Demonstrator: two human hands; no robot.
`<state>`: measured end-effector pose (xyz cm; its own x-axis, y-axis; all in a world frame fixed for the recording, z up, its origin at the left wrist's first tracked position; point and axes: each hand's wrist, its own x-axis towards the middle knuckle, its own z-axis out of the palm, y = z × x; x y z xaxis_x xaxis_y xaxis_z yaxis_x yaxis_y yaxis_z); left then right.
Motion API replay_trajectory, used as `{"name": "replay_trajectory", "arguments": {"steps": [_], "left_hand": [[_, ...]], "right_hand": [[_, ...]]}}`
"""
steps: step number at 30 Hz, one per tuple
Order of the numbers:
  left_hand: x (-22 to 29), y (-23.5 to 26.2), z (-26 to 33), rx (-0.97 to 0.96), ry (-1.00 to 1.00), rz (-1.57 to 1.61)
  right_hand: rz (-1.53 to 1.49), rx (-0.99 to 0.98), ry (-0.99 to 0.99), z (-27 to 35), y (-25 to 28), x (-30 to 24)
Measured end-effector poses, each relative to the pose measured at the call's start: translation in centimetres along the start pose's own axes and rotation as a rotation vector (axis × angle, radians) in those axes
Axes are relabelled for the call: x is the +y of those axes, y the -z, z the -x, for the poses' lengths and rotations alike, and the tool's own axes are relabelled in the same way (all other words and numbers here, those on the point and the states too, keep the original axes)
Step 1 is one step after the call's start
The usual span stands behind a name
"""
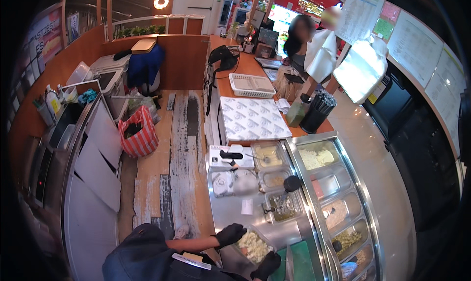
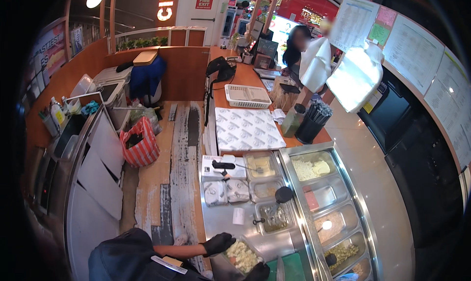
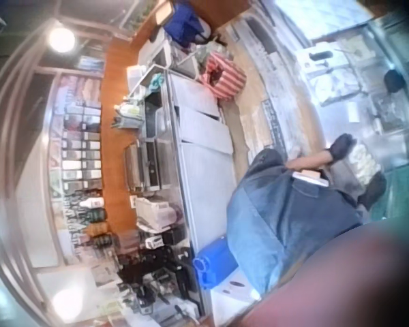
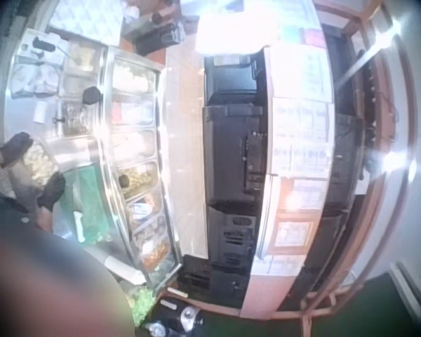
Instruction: The person assembles a salad by adding chopped vegetables, shredded cheese, and dressing into a plastic container. They then seal the container, place it in a paper bag, and add a plastic fork before handing the bag to a customer.
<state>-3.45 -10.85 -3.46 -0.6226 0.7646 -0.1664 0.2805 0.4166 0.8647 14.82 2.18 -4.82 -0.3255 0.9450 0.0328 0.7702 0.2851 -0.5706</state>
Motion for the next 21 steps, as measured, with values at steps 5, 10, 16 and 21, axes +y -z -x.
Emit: {"name": "replay_trajectory", "arguments": {"steps": [5,10,16,21], "left_hand": [[-4.2,10.1,2.9,-0.107,0.355,0.730],[-10.2,27.1,2.4,0.229,0.381,0.767],[-13.6,45.7,-2.7,0.235,0.447,0.796],[-17.8,52.0,-11.4,0.158,0.447,0.816]], "right_hand": [[-0.945,0.167,-0.009,5.2,-3.4,-12.0],[-0.926,-0.251,-0.055,7.8,-12.7,-28.1],[-0.806,-0.489,0.204,5.5,-22.4,-44.7],[-0.927,-0.683,-0.115,0.0,-28.4,-53.1]]}}
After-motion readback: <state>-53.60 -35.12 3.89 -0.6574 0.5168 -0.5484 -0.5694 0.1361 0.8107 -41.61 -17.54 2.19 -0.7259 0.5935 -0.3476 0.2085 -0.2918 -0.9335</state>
